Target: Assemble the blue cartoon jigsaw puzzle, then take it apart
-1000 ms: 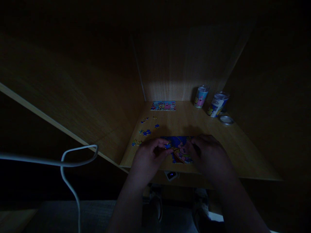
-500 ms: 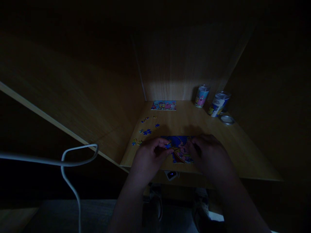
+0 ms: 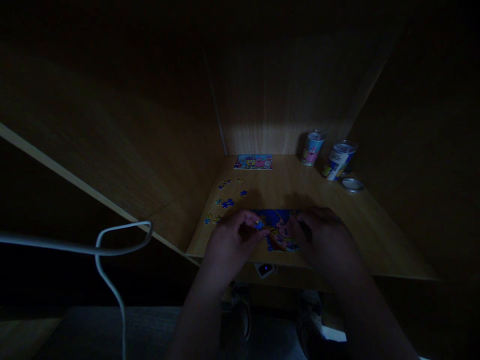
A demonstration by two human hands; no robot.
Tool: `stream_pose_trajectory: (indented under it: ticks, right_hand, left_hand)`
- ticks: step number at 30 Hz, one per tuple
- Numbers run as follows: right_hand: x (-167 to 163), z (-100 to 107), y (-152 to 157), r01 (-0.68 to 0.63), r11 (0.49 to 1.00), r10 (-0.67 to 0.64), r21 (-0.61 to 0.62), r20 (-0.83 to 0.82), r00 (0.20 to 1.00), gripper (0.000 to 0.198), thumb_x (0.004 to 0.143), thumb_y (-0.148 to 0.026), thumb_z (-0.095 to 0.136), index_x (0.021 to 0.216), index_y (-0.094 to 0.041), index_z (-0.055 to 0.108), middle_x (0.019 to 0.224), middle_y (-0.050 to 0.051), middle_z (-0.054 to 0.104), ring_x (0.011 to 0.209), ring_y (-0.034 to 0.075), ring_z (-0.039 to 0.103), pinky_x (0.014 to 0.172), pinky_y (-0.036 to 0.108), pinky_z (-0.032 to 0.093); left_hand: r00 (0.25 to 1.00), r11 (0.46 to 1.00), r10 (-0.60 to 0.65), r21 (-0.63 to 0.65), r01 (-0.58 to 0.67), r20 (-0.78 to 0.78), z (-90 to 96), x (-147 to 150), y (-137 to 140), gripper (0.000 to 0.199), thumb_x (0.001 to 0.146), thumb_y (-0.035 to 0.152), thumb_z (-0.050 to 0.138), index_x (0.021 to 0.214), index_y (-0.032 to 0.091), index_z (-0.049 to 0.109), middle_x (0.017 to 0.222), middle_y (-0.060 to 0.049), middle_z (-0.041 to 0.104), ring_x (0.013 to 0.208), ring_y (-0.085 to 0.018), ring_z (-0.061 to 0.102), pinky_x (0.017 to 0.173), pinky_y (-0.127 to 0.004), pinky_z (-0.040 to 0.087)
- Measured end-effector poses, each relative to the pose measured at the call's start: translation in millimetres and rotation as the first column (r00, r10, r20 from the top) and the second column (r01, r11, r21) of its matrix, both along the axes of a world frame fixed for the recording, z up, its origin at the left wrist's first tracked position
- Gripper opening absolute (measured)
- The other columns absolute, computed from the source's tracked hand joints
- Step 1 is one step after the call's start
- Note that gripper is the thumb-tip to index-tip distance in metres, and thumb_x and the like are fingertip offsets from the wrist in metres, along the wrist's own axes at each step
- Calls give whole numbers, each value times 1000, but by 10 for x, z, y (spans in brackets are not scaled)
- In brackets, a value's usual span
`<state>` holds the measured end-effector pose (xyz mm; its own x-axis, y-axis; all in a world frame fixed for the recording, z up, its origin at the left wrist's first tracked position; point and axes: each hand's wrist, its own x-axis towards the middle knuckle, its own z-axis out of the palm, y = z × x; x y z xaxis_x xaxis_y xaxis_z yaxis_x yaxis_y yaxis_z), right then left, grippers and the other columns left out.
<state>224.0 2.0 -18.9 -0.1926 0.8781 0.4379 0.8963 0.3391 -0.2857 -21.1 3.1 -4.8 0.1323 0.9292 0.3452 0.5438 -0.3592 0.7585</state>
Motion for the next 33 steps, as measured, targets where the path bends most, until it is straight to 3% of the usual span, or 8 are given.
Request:
stream_pose_trajectory:
  ticks: [24,33]
  right_hand:
    - [-24,39,-25,18,1000,-17,-10,13,1000,27,110,-32,57,89,-24,72,93,10,74,94,28,66,84,40,49]
    - [-27,46,-32,25,1000,-25,-15,15,1000,25,109,-33,58,92,-23,73,95,10,74,94,28,65,83,41,48]
  left_hand:
    - [1000,1000,6,7,-6,-25,10,4,-9,19,92,34,89,101,26,75,98,-1,82,89,-20,77,83,-32,62]
    - [998,997,-25,-78,29,52,37,-6,-7,17,96,25,81,113,29,81,97,1,83,89,-18,78,83,-30,63]
